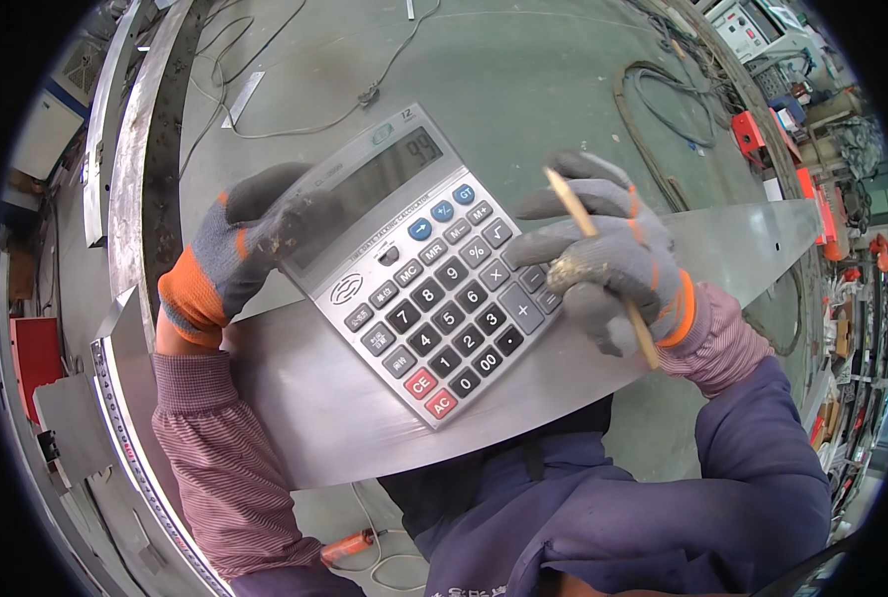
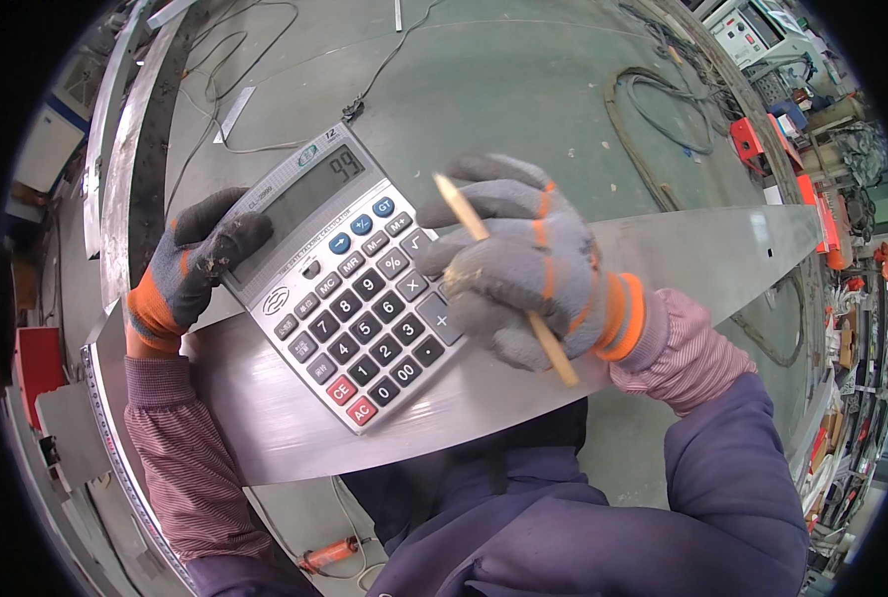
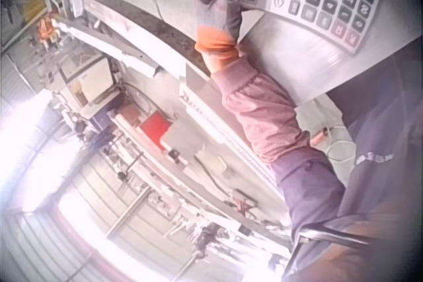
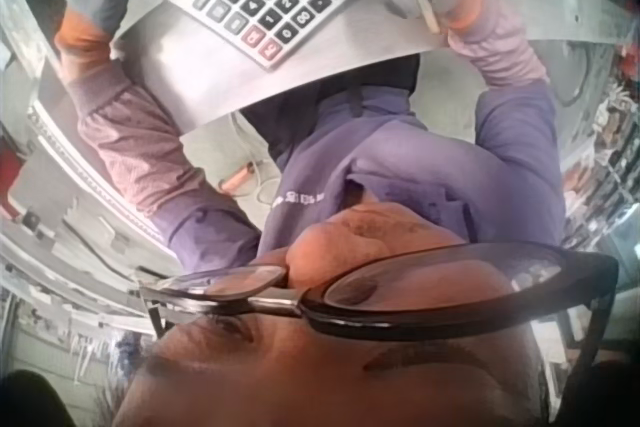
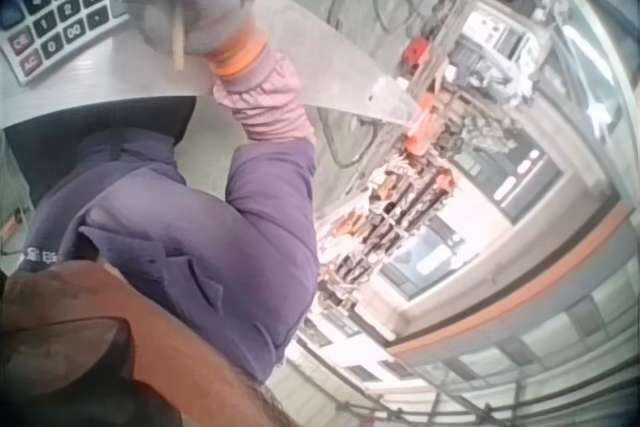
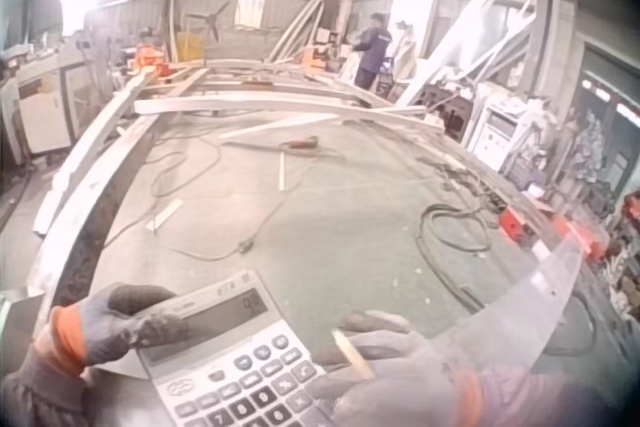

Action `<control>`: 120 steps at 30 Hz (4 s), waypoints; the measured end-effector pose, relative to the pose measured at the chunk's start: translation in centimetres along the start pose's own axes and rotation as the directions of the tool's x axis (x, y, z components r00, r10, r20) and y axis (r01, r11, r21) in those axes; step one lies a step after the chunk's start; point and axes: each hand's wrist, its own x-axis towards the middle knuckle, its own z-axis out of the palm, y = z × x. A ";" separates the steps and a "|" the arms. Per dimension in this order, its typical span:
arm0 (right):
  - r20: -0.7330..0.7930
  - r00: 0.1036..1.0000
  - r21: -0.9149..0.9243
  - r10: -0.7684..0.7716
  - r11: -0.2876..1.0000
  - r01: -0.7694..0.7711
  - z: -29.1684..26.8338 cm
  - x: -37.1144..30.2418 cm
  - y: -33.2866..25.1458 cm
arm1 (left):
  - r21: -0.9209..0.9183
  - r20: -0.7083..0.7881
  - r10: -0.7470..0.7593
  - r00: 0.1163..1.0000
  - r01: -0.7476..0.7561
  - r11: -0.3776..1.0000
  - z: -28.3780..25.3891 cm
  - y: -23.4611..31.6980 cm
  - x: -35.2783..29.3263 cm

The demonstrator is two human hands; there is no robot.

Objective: The person uses a calculator to perform calculations, then measures a metal sheet with a ruler and marks it with a pencil. The person repeats the measuring and marking process on different sections of the sheet.

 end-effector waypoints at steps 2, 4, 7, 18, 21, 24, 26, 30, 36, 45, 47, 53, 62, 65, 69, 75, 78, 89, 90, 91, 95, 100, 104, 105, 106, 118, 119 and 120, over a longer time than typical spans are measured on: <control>-0.047 0.999 0.030 -0.009 0.999 0.011 1.6 0.1 -0.2 | 0.030 0.035 -0.002 0.999 0.001 1.000 0.1 -0.1 0.4; -0.096 0.993 0.032 -0.063 0.997 0.066 2.6 0.4 -0.2 | 0.051 0.047 -0.013 0.999 0.011 0.999 0.1 0.2 0.6; -0.199 0.955 -0.029 -0.222 0.975 0.221 3.8 0.5 0.7 | 0.043 0.044 -0.032 0.998 0.030 0.999 0.4 1.3 0.3; 0.064 0.997 0.109 -0.049 0.993 0.042 2.2 1.3 -1.5 | -0.087 0.036 0.053 0.998 -0.050 0.995 -0.2 -0.8 0.2; -0.034 0.998 0.147 -0.054 0.987 0.059 2.2 1.0 -0.9 | 0.018 0.039 -0.034 0.999 0.034 0.999 -0.3 -0.3 0.3; -0.102 0.995 0.078 0.005 0.997 0.003 0.1 0.0 0.3 | 0.011 0.035 -0.061 0.998 0.061 0.998 0.1 0.0 0.5; -0.110 0.994 0.041 0.013 0.999 -0.009 -0.5 -0.4 0.7 | 0.022 0.028 -0.051 0.998 0.051 0.998 0.1 0.3 0.4; -0.032 0.999 -0.043 -0.007 0.999 0.006 -0.5 0.2 0.1 | -0.007 -0.054 -0.028 0.998 0.028 1.000 -0.2 -0.7 -0.3; 0.036 0.999 -0.071 0.002 0.997 0.001 0.3 0.2 0.0 | 0.051 0.036 -0.040 0.999 0.038 0.998 0.0 0.1 0.5; 0.001 0.993 0.026 -0.117 0.993 0.117 1.1 0.7 -1.7 | -0.024 0.158 0.000 0.987 0.004 1.000 -0.6 0.5 0.5; 0.002 0.989 0.073 -0.149 0.986 0.148 1.5 1.0 -1.8 | -0.036 0.150 -0.036 0.988 0.042 0.998 -0.5 0.7 0.5; -0.070 0.967 0.149 -0.244 0.956 0.252 3.9 1.0 -2.2 | -0.025 0.146 -0.071 0.987 0.075 0.997 -0.3 1.0 0.4; -0.093 0.963 0.184 -0.254 0.946 0.267 4.5 1.6 -2.3 | 0.025 0.146 -0.048 0.988 0.045 0.999 -0.2 1.7 0.3; -0.147 0.959 0.221 -0.242 0.937 0.270 4.8 1.3 -2.2 | 0.025 0.135 -0.054 0.989 0.051 0.998 -0.5 1.4 0.3; -0.149 0.959 0.241 -0.241 0.932 0.271 4.9 1.4 -2.3 | -0.010 0.134 -0.060 0.989 0.062 0.998 -0.8 1.2 -0.1; -0.076 0.969 0.232 -0.234 0.941 0.245 4.2 1.4 -2.3 | -0.031 0.141 -0.045 0.989 0.049 0.998 -0.7 0.0 0.8; -0.085 0.968 0.221 -0.234 0.943 0.248 4.2 1.5 -2.3 | 0.000 0.116 -0.101 0.988 0.101 0.995 -0.5 1.3 0.3; 0.003 0.968 0.172 -0.252 0.954 0.248 3.5 1.1 -1.7 | -0.010 0.154 -0.013 0.988 0.015 1.000 -0.2 0.8 0.6; 0.000 0.966 0.172 -0.259 0.951 0.255 3.5 1.2 -1.8 | -0.010 0.160 -0.029 0.987 0.031 0.999 -0.3 1.0 0.4; 0.001 0.964 0.168 -0.265 0.951 0.261 3.6 1.3 -2.0 | -0.012 0.169 -0.039 0.985 0.042 0.999 -0.4 1.3 0.3; 0.005 0.965 0.145 -0.262 0.955 0.259 4.0 1.4 -2.8 | 0.048 0.181 -0.016 0.983 0.008 0.999 -0.5 1.0 0.5; 0.053 0.961 0.115 -0.271 0.958 0.264 3.9 1.8 -3.1 | 0.021 0.210 0.007 0.978 -0.011 1.000 -0.5 1.0 0.6; 0.052 0.960 0.102 -0.277 0.957 0.270 4.0 1.8 -3.2 | 0.071 0.197 -0.018 0.980 0.004 0.997 -0.4 1.0 0.6; 0.049 0.960 0.100 -0.274 0.958 0.269 4.1 1.7 -3.2 | 0.073 0.192 -0.006 0.981 -0.009 0.997 -0.3 1.2 0.7; 0.039 0.960 0.110 -0.278 0.956 0.273 4.5 1.6 -3.0 | 0.082 0.181 0.002 0.983 -0.017 0.997 -0.2 1.8 0.5; 0.097 0.993 0.017 -0.063 0.998 0.062 2.1 1.7 -2.2 | 0.049 0.086 -0.048 0.995 0.044 0.998 -0.6 1.3 -0.1; 0.090 0.995 0.027 -0.044 0.999 0.042 2.1 1.5 -2.0 | 0.022 0.103 -0.026 0.994 0.024 0.999 -0.4 0.8 0.4; 0.083 0.996 0.037 -0.022 0.999 0.019 2.2 1.3 -1.9 | 0.003 0.115 -0.024 0.993 0.024 1.000 -0.2 0.3 0.8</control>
